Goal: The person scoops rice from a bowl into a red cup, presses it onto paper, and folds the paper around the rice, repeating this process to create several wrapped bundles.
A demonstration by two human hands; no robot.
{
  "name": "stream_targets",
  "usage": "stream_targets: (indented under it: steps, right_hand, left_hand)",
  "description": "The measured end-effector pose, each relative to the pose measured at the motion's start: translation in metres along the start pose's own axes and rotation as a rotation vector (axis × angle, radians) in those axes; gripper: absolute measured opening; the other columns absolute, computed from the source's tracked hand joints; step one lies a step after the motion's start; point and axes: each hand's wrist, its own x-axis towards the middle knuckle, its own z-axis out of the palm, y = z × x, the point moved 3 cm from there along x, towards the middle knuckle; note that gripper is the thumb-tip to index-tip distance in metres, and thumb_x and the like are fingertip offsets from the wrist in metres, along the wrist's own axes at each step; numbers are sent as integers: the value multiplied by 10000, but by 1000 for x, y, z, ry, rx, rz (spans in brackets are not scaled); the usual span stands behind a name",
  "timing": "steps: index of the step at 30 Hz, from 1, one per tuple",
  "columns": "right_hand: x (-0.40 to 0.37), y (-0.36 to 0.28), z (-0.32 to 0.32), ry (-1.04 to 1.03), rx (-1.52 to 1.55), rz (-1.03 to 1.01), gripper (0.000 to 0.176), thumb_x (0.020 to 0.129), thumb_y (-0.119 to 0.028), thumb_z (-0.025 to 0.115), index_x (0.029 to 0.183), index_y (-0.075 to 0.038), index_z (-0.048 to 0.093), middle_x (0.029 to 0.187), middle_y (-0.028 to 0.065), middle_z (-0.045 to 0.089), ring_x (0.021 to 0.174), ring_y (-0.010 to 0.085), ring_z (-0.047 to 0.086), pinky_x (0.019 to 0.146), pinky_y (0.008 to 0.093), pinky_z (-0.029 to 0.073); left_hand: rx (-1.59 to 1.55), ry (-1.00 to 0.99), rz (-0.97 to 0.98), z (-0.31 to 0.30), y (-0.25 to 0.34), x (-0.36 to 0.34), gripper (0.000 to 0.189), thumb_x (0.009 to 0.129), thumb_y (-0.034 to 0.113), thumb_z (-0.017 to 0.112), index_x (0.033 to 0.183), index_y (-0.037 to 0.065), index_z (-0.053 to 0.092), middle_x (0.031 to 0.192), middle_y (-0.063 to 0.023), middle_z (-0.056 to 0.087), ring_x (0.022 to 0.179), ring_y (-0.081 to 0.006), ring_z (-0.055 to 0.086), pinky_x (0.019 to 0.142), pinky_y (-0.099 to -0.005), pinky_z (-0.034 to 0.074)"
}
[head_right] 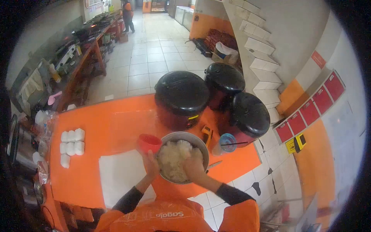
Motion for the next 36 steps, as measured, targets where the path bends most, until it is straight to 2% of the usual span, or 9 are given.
stream_targets:
  steps: [6,11,13,16,19,22,28,33,36]
  right_hand:
    - [-38,-35,-32,174,-44,-209,157,810,-137,570,913,-114,686,751,77,665,715,238,664,638,375,506]
    - [-13,28,-70,56,-70,69,330,848,-160,548,1173,-105,565,712,68,660,606,211,659,499,357,500]
    - [18,54,-48,148,-3,116,236,852,-162,539,1056,-85,630,696,78,661,642,219,672,529,372,519]
    - [69,63,13,90,-28,-116,157,836,-170,557,883,-91,684,688,91,665,653,218,675,541,370,518]
    - [55,44,-7,9,-87,-234,217,779,-142,593,966,-75,679,694,78,664,617,235,665,536,347,513]
    - [16,11,-12,30,-135,-282,147,807,-159,574,743,-106,696,748,107,674,668,220,669,575,362,526]
    - [-27,11,-16,181,-228,-509,124,776,-139,576,750,-93,688,719,87,653,659,186,633,523,326,484]
    - [38,49,-26,334,-128,-316,130,756,-158,591,792,-75,685,682,37,650,644,194,662,525,350,510]
    - [37,1,-16,551,-72,-402,115,752,-160,590,754,-96,685,690,39,649,641,197,658,536,339,510]
  left_hand:
    - [-64,-27,-28,0,-8,1,701,972,368,473,1457,29,98,1449,-190,222,1301,-294,311,1078,-392,284]
    - [7,-129,33,1,18,1,693,959,254,506,1458,18,86,1451,-187,213,1305,-293,309,1083,-396,285]
    - [-3,-191,103,8,37,-2,714,942,217,524,1458,12,76,1448,-190,216,1310,-292,305,1083,-399,289]
    - [-76,-199,122,13,30,-6,747,920,194,549,1457,5,64,1438,-197,224,1305,-291,314,1079,-400,296]
    - [12,-205,156,10,34,-1,770,906,183,565,1454,-1,56,1430,-199,226,1291,-291,328,1076,-400,298]
    - [47,-184,143,8,31,-2,775,896,171,570,1451,-7,59,1427,-196,223,1282,-294,331,1072,-401,302]
    - [124,-150,17,1,13,-9,778,890,160,569,1452,-10,58,1427,-193,217,1290,-302,310,1059,-400,315]
    - [78,-162,79,6,22,-11,795,906,243,576,1453,-9,57,1428,-196,218,1290,-306,312,1047,-407,330]
    - [106,-130,71,3,14,-13,800,908,281,572,1453,-11,65,1433,-197,216,1293,-303,315,1047,-410,333]
